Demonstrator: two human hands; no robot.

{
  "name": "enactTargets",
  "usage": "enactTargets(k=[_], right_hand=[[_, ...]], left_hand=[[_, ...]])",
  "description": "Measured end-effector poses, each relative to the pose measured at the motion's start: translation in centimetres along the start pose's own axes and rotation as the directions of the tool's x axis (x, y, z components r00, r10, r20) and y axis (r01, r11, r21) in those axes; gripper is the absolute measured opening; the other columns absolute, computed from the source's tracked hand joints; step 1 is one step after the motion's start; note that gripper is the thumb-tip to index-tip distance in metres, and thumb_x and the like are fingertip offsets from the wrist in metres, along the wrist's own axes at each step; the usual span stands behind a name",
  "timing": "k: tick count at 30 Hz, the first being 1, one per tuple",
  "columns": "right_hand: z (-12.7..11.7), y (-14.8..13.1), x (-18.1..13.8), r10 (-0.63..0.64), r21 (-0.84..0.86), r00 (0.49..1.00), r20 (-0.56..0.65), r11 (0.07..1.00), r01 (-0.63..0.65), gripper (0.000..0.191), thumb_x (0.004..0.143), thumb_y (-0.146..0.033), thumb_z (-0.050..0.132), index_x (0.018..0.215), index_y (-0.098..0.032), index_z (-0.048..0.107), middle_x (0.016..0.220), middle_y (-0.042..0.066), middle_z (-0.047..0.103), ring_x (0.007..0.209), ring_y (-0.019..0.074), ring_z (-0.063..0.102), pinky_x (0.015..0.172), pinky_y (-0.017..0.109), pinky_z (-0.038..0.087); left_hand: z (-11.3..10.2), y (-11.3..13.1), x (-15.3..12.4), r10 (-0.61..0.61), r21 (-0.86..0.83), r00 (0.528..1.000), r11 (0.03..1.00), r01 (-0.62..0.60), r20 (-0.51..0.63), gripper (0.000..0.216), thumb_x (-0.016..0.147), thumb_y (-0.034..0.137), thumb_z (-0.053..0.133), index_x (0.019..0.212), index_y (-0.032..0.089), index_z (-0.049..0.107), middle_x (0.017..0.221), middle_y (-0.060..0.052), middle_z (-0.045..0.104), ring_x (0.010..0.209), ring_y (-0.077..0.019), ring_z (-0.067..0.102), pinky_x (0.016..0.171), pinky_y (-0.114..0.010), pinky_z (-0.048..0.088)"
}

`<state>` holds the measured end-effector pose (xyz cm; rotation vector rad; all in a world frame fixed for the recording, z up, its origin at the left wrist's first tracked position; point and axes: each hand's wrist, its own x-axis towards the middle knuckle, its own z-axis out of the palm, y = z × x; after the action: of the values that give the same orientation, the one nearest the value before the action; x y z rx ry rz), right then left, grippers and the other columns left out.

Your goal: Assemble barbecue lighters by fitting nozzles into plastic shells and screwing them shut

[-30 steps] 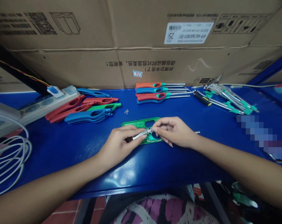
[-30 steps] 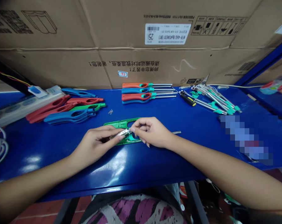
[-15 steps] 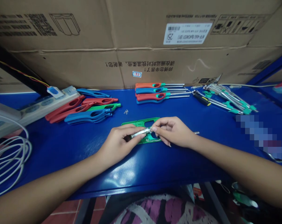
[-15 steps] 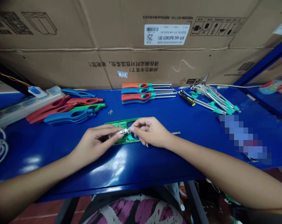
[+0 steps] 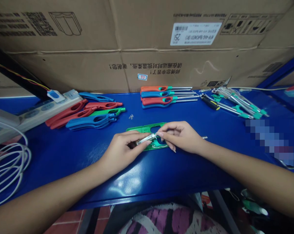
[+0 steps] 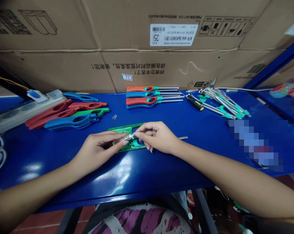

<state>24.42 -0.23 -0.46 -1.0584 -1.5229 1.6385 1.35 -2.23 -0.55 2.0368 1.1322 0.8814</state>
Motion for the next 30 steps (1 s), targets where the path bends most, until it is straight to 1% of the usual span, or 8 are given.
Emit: enactTargets(k=[4,11,15,18,21,23,25,30], right_hand=[[0.0,0.0,-0.1,0.009,0.013,1.0,-0.011,1.0,-0.009,0.033,0.076,-0.041,0.084,0.084,-0.014,0.066,0.054,-0.006,0.059,0.038,0.0056,0.051,0.037,0.017,0.046],[0.0,0.0,-0.2,-0.017,-0.008,1.0,0.019,1.0,0.017,0.03,0.079,-0.039,0.082,0.084,-0.013,0.067,0.057,-0.005,0.06,0.041,0.0052,0.052,0.039,0.017,0.046],[0.0,0.0,-0.3,-0.027,-0.044,0.999,0.025,0.999,0.028,0.032,0.081,-0.043,0.08,0.085,-0.014,0.067,0.054,-0.005,0.057,0.041,0.0063,0.051,0.038,0.018,0.046],[-0.1,0.0,-0.5,-0.027,-0.081,0.999,0.035,0.996,0.03,0.033,0.087,-0.046,0.072,0.095,-0.014,0.067,0.052,-0.006,0.054,0.041,0.0077,0.051,0.038,0.019,0.046],[-0.5,-0.1,-0.7,-0.108,-0.184,0.994,0.001,0.977,0.106,0.031,0.092,-0.043,0.067,0.103,-0.014,0.068,0.058,-0.005,0.054,0.042,0.0068,0.048,0.037,0.019,0.042],[-0.9,-0.2,-0.8,-0.227,-0.312,0.974,-0.019,0.927,0.21,0.025,0.094,-0.037,0.065,0.099,-0.014,0.07,0.07,-0.001,0.059,0.048,0.0061,0.049,0.039,0.02,0.039],[-1.2,-0.3,-0.8,-0.349,-0.459,0.937,0.012,0.83,0.316,0.018,0.095,-0.031,0.064,0.096,-0.014,0.072,0.081,0.003,0.063,0.056,0.0068,0.052,0.045,0.021,0.04],[-1.6,-0.2,-0.8,-0.51,-0.64,0.834,0.212,0.572,0.513,0.015,0.096,-0.02,0.06,0.107,-0.016,0.071,0.096,0.006,0.067,0.075,0.0114,0.06,0.067,0.026,0.05]], left_hand=[[0.0,0.1,0.0,0.003,-0.007,1.0,1.0,-0.003,0.005,0.023,0.093,0.031,0.07,0.11,0.02,0.08,0.102,-0.007,0.08,0.082,-0.0197,0.073,0.065,-0.028,0.054],[0.1,0.0,-0.1,0.119,-0.009,0.992,0.993,-0.119,0.039,0.022,0.097,0.024,0.065,0.115,0.022,0.077,0.102,-0.004,0.077,0.086,-0.0151,0.071,0.077,-0.025,0.054],[-0.6,0.1,-0.1,0.226,0.106,0.974,0.968,-0.227,0.022,0.023,0.097,0.022,0.065,0.116,0.016,0.075,0.104,-0.006,0.077,0.089,-0.0153,0.07,0.08,-0.025,0.054],[-1.4,0.2,-0.1,0.325,0.213,0.944,0.92,-0.329,0.056,0.025,0.097,0.02,0.065,0.12,0.013,0.071,0.103,-0.007,0.077,0.088,-0.016,0.067,0.081,-0.027,0.053],[-2.3,0.5,-0.2,0.293,0.249,0.948,0.916,-0.315,0.123,0.023,0.096,0.021,0.065,0.117,0.014,0.07,0.1,-0.005,0.076,0.087,-0.0163,0.064,0.079,-0.028,0.052],[-2.8,0.8,-0.2,0.257,0.247,0.952,0.924,-0.292,0.166,0.018,0.095,0.022,0.066,0.111,0.016,0.072,0.096,-0.004,0.075,0.087,-0.017,0.063,0.079,-0.029,0.052],[-3.1,1.1,-0.2,0.247,0.263,0.941,0.915,-0.306,0.232,0.015,0.095,0.024,0.065,0.107,0.018,0.073,0.096,-0.004,0.074,0.089,-0.0188,0.061,0.081,-0.032,0.052],[-3.3,1.3,-0.1,0.182,0.412,0.915,0.849,-0.331,0.36,0.019,0.098,0.029,0.058,0.103,0.02,0.074,0.094,-0.006,0.069,0.089,-0.0229,0.058,0.078,-0.037,0.051]])
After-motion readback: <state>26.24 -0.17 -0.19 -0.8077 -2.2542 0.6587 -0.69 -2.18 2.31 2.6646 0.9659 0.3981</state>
